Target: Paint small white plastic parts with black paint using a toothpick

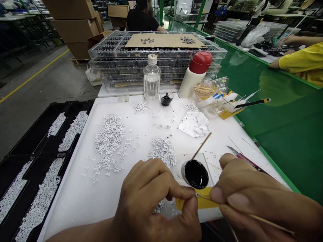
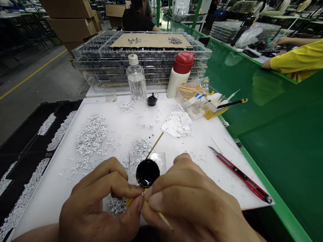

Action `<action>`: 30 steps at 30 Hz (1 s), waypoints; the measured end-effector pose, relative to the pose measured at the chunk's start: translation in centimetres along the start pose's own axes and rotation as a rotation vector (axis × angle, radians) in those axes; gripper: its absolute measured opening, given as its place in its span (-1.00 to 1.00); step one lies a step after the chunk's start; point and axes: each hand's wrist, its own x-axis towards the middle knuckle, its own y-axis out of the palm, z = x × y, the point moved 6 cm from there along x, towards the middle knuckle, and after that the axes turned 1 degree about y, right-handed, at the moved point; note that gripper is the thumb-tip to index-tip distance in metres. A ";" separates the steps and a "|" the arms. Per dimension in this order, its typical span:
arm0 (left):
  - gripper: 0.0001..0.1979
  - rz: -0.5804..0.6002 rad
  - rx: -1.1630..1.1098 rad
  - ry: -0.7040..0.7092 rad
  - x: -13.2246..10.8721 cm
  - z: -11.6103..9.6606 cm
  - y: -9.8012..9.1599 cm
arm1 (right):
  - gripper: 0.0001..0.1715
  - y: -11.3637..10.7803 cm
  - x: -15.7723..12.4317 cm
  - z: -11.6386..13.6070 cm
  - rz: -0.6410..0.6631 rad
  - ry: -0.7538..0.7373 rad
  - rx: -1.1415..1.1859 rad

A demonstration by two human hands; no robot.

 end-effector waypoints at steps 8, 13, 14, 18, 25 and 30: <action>-0.76 0.005 -0.007 0.000 0.0 0.1 0.0 | -0.55 -0.1 -0.1 0.1 -0.031 -0.003 0.011; -0.74 0.005 -0.014 0.005 0.2 0.0 0.0 | -0.67 0.2 -0.3 0.0 -0.092 0.121 -0.055; -0.74 0.002 -0.012 0.001 0.2 0.0 0.0 | -0.61 0.3 -0.2 0.0 -0.122 0.144 -0.059; -0.75 -0.007 -0.013 -0.013 0.1 0.0 0.0 | -0.29 1.0 0.8 0.5 -0.220 0.108 -0.024; -0.77 -0.002 -0.013 -0.003 0.1 0.1 -0.1 | -0.31 0.9 1.1 0.0 -0.198 0.090 -0.029; -0.76 -0.005 -0.017 0.009 0.1 0.1 -0.2 | -0.46 -0.2 -0.8 -0.3 -0.123 0.103 -0.008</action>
